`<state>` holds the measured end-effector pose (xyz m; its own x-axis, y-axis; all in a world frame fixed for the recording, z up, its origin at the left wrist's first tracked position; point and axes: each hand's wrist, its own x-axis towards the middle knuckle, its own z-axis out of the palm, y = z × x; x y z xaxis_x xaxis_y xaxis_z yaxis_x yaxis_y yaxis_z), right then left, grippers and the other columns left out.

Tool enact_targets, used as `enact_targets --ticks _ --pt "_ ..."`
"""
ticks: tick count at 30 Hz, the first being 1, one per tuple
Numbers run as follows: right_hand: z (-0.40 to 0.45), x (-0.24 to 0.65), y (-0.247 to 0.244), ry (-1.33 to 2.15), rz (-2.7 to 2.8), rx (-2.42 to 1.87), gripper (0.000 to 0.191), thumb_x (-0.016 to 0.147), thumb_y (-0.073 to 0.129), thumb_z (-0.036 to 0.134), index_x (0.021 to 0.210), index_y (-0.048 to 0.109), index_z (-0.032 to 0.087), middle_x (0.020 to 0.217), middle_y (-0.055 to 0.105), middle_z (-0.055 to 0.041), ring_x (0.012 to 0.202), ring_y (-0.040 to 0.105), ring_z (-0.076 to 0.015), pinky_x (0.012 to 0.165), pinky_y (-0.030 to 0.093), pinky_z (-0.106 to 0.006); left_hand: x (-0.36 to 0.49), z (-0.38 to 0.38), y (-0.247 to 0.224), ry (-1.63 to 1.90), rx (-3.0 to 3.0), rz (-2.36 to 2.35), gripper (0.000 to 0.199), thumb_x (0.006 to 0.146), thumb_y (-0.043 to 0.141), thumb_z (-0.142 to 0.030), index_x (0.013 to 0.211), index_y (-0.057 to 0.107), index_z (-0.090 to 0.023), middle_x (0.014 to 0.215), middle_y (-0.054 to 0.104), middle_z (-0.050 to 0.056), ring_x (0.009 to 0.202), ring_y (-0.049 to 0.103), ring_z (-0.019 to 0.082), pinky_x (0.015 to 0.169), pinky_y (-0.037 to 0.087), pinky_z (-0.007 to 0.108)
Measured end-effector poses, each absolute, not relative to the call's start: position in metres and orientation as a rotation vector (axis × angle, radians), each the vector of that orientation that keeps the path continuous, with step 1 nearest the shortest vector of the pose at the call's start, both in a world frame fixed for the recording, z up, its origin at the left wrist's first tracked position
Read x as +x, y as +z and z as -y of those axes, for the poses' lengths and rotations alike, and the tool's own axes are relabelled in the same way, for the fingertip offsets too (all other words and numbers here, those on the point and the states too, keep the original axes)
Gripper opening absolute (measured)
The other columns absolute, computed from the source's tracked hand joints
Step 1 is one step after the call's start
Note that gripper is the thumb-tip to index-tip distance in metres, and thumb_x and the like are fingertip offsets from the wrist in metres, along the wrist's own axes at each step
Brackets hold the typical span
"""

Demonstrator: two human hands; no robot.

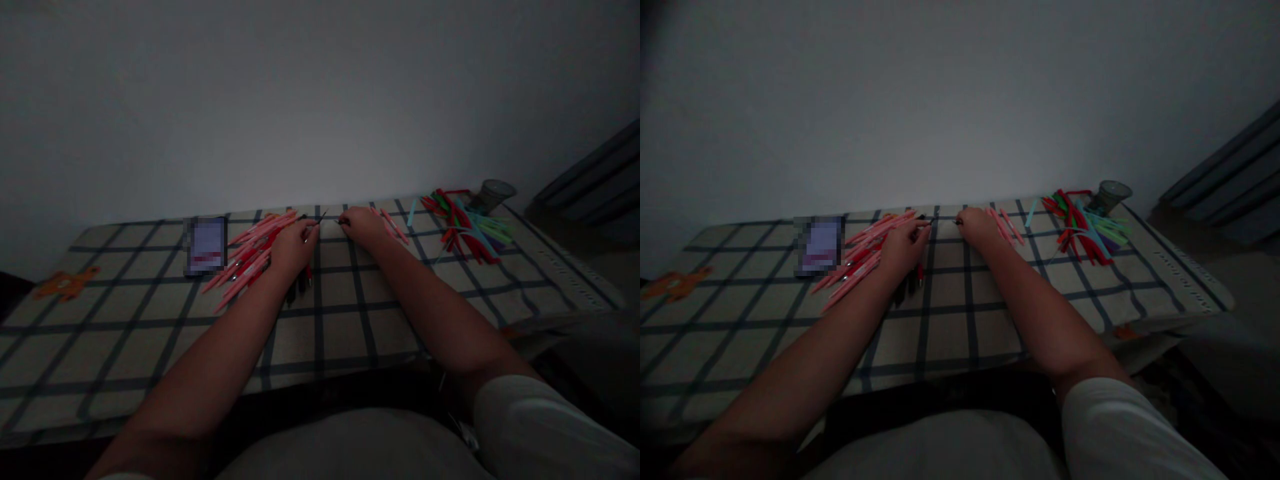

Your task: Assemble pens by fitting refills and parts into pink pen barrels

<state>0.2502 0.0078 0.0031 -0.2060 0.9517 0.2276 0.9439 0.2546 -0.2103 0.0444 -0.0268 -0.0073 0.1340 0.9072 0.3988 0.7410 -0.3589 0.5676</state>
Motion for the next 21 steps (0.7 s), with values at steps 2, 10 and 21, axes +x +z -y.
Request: enact_targets --ticks 2,10,21 --pt "-0.009 0.251 0.001 0.026 2.208 -1.720 0.027 0.094 0.061 0.018 0.113 0.079 0.016 0.120 0.075 -0.0175 0.113 0.067 -0.0314 0.093 0.050 -0.042 0.044 0.026 -0.007 1.030 2.181 -1.626 0.037 0.099 0.057 -0.042 0.119 0.077 -0.019 0.082 0.075 0.005 0.074 0.065 0.020 0.064 0.042 0.029" --pt "-0.010 0.250 0.000 -0.057 2.212 -1.255 0.031 0.102 0.052 0.025 0.122 0.073 0.016 0.118 0.072 -0.0137 0.113 0.064 -0.0249 0.098 0.047 -0.036 0.044 0.027 -0.008 1.055 2.185 -1.621 0.036 0.098 0.057 -0.043 0.117 0.078 -0.020 0.085 0.077 0.006 0.074 0.066 0.020 0.063 0.042 0.028" --pt "-0.003 0.247 0.005 -0.134 2.271 -1.144 0.029 0.102 0.058 0.031 0.123 0.073 0.018 0.115 0.069 -0.0122 0.106 0.062 -0.0232 0.086 0.045 -0.031 0.045 0.028 -0.007 1.007 2.198 -1.638 0.034 0.099 0.057 -0.043 0.114 0.079 -0.021 0.082 0.075 0.005 0.070 0.064 0.019 0.061 0.040 0.028"
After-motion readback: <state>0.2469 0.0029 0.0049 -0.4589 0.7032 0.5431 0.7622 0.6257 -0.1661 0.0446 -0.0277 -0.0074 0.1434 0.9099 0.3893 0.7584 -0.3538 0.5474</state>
